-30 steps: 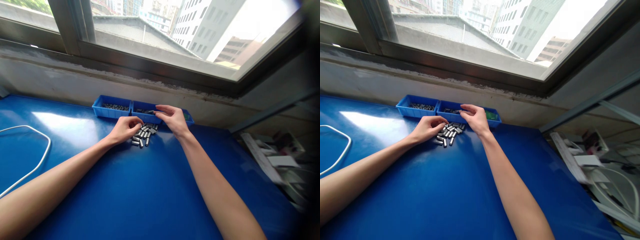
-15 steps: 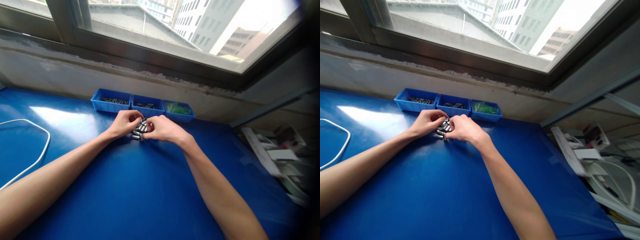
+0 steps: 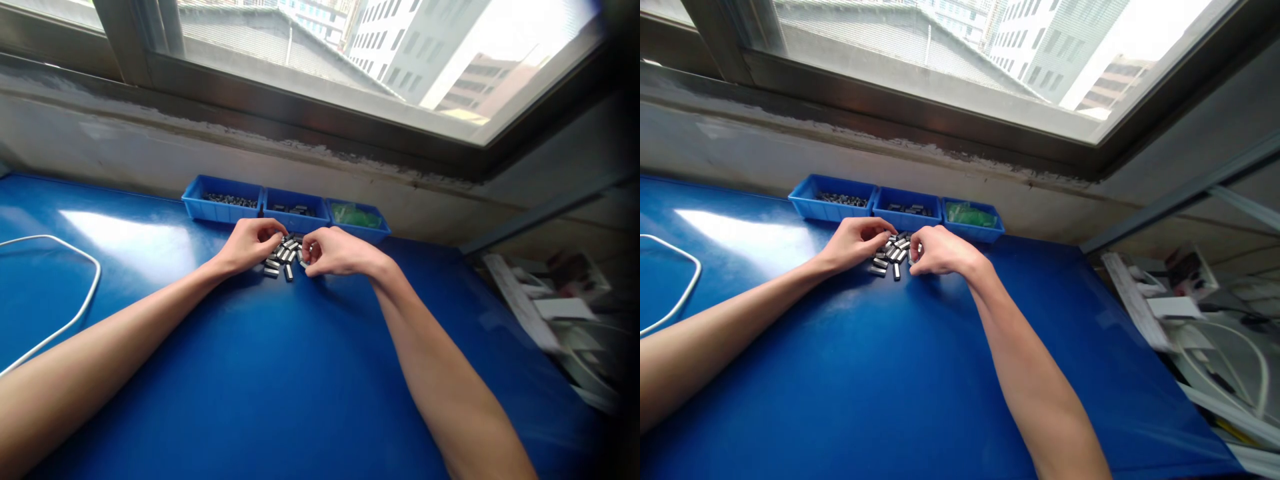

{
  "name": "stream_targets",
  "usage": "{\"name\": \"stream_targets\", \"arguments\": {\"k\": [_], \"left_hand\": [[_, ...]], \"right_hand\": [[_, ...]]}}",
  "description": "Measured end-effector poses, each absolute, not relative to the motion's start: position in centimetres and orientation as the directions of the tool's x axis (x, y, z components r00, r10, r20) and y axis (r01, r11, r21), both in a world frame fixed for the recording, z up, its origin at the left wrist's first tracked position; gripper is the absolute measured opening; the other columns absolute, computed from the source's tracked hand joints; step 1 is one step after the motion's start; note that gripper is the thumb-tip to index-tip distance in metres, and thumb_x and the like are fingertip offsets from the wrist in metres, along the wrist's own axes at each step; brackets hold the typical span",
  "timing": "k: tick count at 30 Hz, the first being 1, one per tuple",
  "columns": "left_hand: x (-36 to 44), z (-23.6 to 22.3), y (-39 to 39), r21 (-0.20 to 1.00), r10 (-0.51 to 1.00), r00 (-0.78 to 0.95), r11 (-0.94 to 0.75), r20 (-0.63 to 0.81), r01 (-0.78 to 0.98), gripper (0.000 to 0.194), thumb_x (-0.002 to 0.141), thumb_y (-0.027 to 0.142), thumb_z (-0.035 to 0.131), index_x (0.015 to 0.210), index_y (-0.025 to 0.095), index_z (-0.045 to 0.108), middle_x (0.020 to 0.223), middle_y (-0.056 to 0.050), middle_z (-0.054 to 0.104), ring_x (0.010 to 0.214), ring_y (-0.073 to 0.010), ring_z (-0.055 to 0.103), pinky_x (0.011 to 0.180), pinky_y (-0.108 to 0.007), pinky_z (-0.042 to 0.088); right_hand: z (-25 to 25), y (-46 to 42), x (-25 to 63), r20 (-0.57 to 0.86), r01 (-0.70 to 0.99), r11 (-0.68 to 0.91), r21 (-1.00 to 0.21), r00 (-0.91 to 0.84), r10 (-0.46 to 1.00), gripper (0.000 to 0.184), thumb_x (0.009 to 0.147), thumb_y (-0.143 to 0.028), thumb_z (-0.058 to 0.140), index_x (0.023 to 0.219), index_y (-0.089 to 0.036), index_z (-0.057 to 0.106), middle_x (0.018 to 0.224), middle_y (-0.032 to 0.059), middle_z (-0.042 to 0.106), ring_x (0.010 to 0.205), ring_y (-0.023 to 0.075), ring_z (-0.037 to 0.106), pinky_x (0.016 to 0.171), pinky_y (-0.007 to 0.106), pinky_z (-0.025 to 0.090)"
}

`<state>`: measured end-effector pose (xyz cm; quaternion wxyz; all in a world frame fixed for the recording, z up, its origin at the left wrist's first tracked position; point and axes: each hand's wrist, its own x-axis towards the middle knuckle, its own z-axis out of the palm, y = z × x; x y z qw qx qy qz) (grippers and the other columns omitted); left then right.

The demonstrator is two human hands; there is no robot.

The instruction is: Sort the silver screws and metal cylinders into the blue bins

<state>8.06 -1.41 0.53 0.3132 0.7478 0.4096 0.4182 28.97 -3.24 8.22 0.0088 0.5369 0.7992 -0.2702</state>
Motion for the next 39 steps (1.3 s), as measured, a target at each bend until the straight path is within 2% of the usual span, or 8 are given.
{"name": "stream_targets", "arguments": {"k": [6, 9, 17, 26, 30, 33, 36, 39], "left_hand": [[8.2, 0.9, -1.7, 0.814, 0.881, 0.315, -0.454, 0.351, 0.361, 0.028, 0.083, 0.029, 0.058, 0.092, 0.011, 0.078, 0.067, -0.002, 0.066, 0.058, -0.0110, 0.049, 0.053, -0.021, 0.036], [8.2, 0.9, -1.7, 0.823, 0.885, 0.316, -0.444, 0.342, 0.354, 0.028, 0.083, 0.030, 0.059, 0.093, 0.011, 0.077, 0.068, -0.003, 0.067, 0.058, -0.0112, 0.051, 0.054, -0.021, 0.037], [8.2, 0.9, -1.7, 0.828, 0.883, 0.330, -0.443, 0.335, 0.343, 0.028, 0.085, 0.030, 0.058, 0.093, 0.013, 0.078, 0.072, -0.003, 0.070, 0.058, -0.0115, 0.054, 0.054, -0.021, 0.040], [8.2, 0.7, -1.6, 0.828, 0.883, 0.326, -0.443, 0.337, 0.344, 0.028, 0.085, 0.030, 0.059, 0.094, 0.012, 0.078, 0.071, -0.002, 0.069, 0.057, -0.0106, 0.051, 0.054, -0.022, 0.038], [8.1, 0.7, -1.6, 0.829, 0.883, 0.326, -0.443, 0.338, 0.341, 0.027, 0.085, 0.029, 0.059, 0.094, 0.012, 0.078, 0.071, -0.002, 0.069, 0.056, -0.0103, 0.050, 0.054, -0.022, 0.037], [8.1, 0.8, -1.7, 0.835, 0.883, 0.329, -0.440, 0.335, 0.331, 0.027, 0.084, 0.029, 0.059, 0.093, 0.012, 0.078, 0.071, -0.002, 0.069, 0.055, -0.0100, 0.050, 0.053, -0.022, 0.037], [8.1, 0.8, -1.5, 0.848, 0.891, 0.319, -0.423, 0.324, 0.320, 0.027, 0.084, 0.030, 0.059, 0.094, 0.013, 0.078, 0.071, -0.002, 0.069, 0.058, -0.0112, 0.053, 0.054, -0.021, 0.039], [7.9, 0.7, -1.2, 0.875, 0.912, 0.278, -0.379, 0.300, 0.300, 0.028, 0.084, 0.031, 0.059, 0.096, 0.013, 0.077, 0.067, -0.001, 0.066, 0.057, -0.0122, 0.055, 0.053, -0.021, 0.040]], "right_hand": [[7.9, -2.0, 31.5, -0.228, 0.556, 0.190, -0.809, -0.595, 0.771, 0.028, 0.065, -0.026, 0.082, 0.088, -0.016, 0.072, 0.089, 0.0030, 0.075, 0.079, 0.0178, 0.071, 0.073, 0.026, 0.054], [6.9, -1.6, 31.7, -0.155, 0.383, 0.097, -0.918, -0.576, 0.803, 0.038, 0.061, -0.035, 0.089, 0.089, -0.015, 0.073, 0.090, 0.0051, 0.076, 0.084, 0.0210, 0.074, 0.080, 0.032, 0.057], [5.2, -1.1, 31.5, -0.035, 0.156, 0.029, -0.987, -0.391, 0.920, 0.040, 0.058, -0.037, 0.094, 0.088, -0.017, 0.078, 0.084, 0.0057, 0.078, 0.078, 0.0201, 0.073, 0.077, 0.032, 0.057], [4.0, 0.3, 30.5, 0.156, 0.031, 0.155, -0.987, 0.001, 0.988, 0.039, 0.063, -0.030, 0.087, 0.098, -0.017, 0.077, 0.103, 0.0083, 0.079, 0.105, 0.0240, 0.074, 0.101, 0.036, 0.054], [4.0, 0.1, 29.9, 0.185, 0.061, 0.182, -0.982, 0.053, 0.981, 0.034, 0.065, -0.028, 0.081, 0.097, -0.017, 0.076, 0.106, 0.0091, 0.078, 0.106, 0.0237, 0.073, 0.100, 0.035, 0.054], [4.8, -0.5, 29.5, 0.181, 0.175, 0.179, -0.968, -0.006, 0.984, 0.029, 0.069, -0.032, 0.078, 0.094, -0.017, 0.074, 0.096, 0.0076, 0.078, 0.091, 0.0217, 0.074, 0.085, 0.033, 0.058], [6.2, -1.6, 29.2, 0.130, 0.376, 0.202, -0.905, -0.208, 0.970, 0.022, 0.074, -0.035, 0.074, 0.086, -0.017, 0.071, 0.078, 0.0031, 0.073, 0.071, 0.0172, 0.070, 0.067, 0.027, 0.054], [7.4, -3.0, 28.5, -0.023, 0.621, 0.300, -0.724, -0.456, 0.889, 0.018, 0.075, -0.035, 0.072, 0.072, -0.018, 0.065, 0.068, -0.0008, 0.067, 0.064, 0.0134, 0.061, 0.059, 0.024, 0.044]]}}
